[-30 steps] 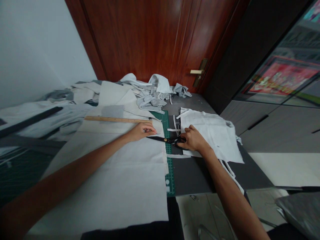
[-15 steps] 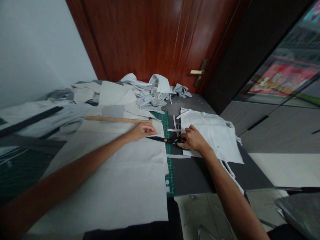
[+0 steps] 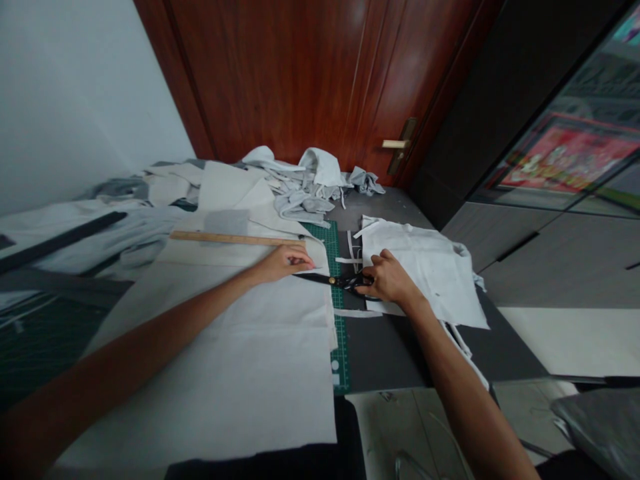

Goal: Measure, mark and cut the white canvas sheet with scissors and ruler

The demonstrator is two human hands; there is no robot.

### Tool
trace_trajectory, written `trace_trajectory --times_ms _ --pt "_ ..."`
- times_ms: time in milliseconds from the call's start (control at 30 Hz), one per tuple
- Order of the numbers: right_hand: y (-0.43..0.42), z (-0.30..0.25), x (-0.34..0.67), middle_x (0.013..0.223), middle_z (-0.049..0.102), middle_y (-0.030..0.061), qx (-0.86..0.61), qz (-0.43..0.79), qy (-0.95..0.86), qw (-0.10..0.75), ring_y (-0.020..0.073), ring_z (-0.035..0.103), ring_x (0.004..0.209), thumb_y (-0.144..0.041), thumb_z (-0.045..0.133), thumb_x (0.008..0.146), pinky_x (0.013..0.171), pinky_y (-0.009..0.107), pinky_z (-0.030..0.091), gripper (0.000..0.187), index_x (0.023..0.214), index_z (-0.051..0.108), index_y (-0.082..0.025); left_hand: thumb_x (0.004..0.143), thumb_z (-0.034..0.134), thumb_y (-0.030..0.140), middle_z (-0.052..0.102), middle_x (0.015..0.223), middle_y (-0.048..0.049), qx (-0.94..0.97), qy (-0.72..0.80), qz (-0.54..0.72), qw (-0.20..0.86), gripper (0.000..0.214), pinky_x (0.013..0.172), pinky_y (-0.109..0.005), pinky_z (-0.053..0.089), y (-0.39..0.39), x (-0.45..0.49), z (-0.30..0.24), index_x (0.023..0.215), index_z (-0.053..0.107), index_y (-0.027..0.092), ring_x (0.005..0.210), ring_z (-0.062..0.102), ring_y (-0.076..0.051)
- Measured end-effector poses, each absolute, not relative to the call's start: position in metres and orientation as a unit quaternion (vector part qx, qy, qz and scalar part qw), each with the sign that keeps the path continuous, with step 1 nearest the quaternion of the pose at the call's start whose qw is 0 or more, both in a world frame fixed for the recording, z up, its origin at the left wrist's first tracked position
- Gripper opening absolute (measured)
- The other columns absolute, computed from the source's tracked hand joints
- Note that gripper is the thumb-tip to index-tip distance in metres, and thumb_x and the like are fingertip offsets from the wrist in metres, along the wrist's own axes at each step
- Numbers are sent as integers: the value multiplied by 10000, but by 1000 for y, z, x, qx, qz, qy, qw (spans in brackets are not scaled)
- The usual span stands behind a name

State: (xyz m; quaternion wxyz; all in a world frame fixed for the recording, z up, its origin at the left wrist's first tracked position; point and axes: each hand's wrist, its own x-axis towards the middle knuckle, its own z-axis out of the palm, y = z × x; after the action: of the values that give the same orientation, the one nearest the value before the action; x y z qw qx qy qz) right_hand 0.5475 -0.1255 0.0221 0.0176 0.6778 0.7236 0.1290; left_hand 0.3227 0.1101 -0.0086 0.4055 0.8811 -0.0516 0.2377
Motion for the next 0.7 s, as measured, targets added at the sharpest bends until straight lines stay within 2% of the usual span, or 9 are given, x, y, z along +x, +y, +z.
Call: trace_trajectory --times_ms 267,700 --pt "-126 23 547 696 616 80 679 125 722 28 209 510 690 -552 651 897 790 367 309 429 727 738 -168 914 669 599 708 791 -72 880 -61 241 405 461 685 -283 425 108 321 -5 879 809 161 730 593 -165" --pt "-126 21 547 678 609 77 675 133 726 14 210 497 681 -544 632 913 773 372 300 433 739 748 -165 898 680 615 714 787 -78 875 -62 244 414 469 692 -294 422 109 322 -8 872 810 165 743 599 -176"
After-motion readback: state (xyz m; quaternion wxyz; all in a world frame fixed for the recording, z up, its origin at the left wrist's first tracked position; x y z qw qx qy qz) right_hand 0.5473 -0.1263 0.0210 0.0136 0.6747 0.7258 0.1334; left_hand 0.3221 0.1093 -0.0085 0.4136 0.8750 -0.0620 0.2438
